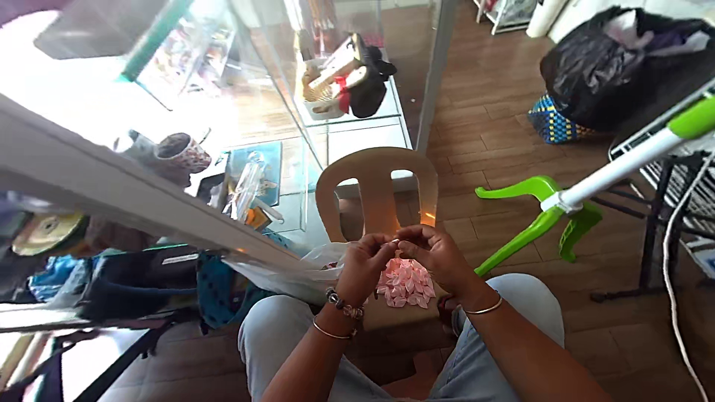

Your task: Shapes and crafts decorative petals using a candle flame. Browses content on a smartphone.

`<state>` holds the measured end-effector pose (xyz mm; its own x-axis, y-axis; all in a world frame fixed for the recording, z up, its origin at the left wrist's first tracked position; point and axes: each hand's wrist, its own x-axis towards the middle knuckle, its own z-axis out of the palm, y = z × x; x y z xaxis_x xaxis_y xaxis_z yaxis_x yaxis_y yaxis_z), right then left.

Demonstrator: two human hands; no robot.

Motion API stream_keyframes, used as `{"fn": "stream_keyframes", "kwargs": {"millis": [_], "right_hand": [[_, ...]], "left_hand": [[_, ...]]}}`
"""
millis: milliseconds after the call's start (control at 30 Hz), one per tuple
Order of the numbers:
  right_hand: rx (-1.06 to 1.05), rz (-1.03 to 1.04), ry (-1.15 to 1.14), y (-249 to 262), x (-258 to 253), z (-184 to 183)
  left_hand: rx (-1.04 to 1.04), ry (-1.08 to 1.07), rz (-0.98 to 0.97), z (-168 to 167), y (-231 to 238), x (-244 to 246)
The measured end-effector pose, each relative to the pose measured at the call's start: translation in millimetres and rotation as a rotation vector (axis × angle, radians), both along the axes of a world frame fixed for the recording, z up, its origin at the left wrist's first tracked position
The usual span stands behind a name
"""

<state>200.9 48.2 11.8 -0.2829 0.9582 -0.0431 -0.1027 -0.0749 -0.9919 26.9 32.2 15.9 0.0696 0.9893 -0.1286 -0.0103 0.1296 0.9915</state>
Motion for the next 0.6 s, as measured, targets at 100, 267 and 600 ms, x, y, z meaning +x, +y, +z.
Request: {"fn": "stream_keyframes", "kwargs": {"millis": [100,267,600], "right_hand": [[0.02,-0.018,0.009,3,-12,-4],[0.143,-0.049,-0.014,2,-32,-14],[0.253,-0.052,-0.061,4,-31,-19]], "left_hand": [[0.055,0.076,0.016,0,-1,-9],[0.099,0.201,0.044,1,-5,-19],[0.046,0.238,0.068,4,-9,-30]]}}
